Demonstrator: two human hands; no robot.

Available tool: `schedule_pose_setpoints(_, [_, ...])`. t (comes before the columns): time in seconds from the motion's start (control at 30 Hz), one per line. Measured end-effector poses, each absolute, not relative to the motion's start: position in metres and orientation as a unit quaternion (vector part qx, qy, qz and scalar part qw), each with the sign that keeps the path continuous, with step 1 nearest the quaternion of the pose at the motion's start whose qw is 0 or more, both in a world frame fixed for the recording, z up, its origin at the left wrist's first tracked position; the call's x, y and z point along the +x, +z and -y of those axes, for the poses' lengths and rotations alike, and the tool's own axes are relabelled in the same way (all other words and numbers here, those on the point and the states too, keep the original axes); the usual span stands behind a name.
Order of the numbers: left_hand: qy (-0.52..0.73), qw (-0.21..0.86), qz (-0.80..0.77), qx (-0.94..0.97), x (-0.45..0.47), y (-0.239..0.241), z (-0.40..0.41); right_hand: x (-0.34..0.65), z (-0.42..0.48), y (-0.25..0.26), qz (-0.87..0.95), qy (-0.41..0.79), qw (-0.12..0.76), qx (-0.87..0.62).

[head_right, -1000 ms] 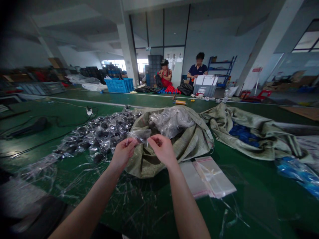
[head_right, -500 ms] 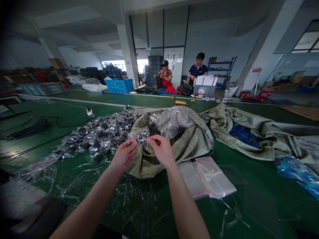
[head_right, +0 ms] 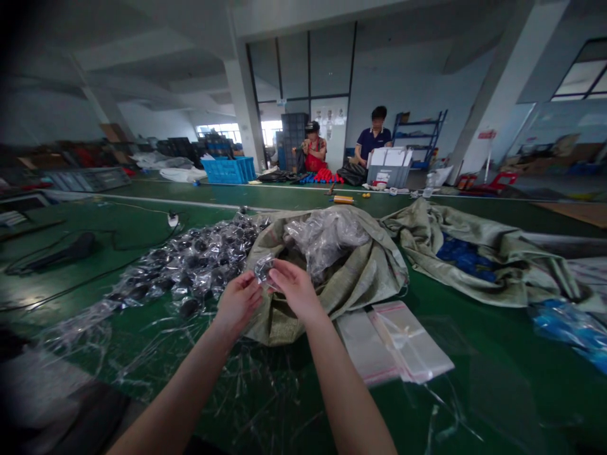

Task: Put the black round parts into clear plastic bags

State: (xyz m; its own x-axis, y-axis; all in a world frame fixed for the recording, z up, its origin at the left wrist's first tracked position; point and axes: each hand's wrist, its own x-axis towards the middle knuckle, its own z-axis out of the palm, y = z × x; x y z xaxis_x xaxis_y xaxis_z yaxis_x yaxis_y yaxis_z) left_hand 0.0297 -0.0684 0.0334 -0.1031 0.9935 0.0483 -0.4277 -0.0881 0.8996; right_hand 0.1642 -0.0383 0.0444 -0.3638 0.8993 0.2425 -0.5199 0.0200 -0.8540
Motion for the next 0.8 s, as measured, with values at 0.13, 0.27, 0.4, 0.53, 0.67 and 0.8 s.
schedule_pose_setpoints(0.13, [0.615,0.595,-0.356,0.376,0.028,0.044,0.076,0.164,0.031,0.037,0.413,0.711,0.543,-0.174])
schedule_pose_setpoints(0.27, [0.578,0.603,-0.376,0.401,0.028,0.052,0.075,0.167,0.025,0.031,0.416,0.712,0.538,-0.174])
schedule_pose_setpoints(0.4, [0.582,0.520,-0.444,0.439,0.035,0.048,0.065,0.168,0.022,0.028,0.424,0.708,0.537,-0.176])
schedule_pose_setpoints(0.53, [0.607,0.457,-0.474,0.445,0.042,0.043,0.059,0.166,0.018,0.022,0.386,0.737,0.531,-0.160])
schedule_pose_setpoints(0.67, [0.625,0.466,-0.455,0.429,0.042,0.042,0.057,0.165,0.014,0.017,0.368,0.759,0.516,-0.152])
schedule_pose_setpoints(0.8, [0.642,0.474,-0.440,0.413,0.037,0.040,0.055,0.166,0.013,0.015,0.395,0.762,0.489,-0.155])
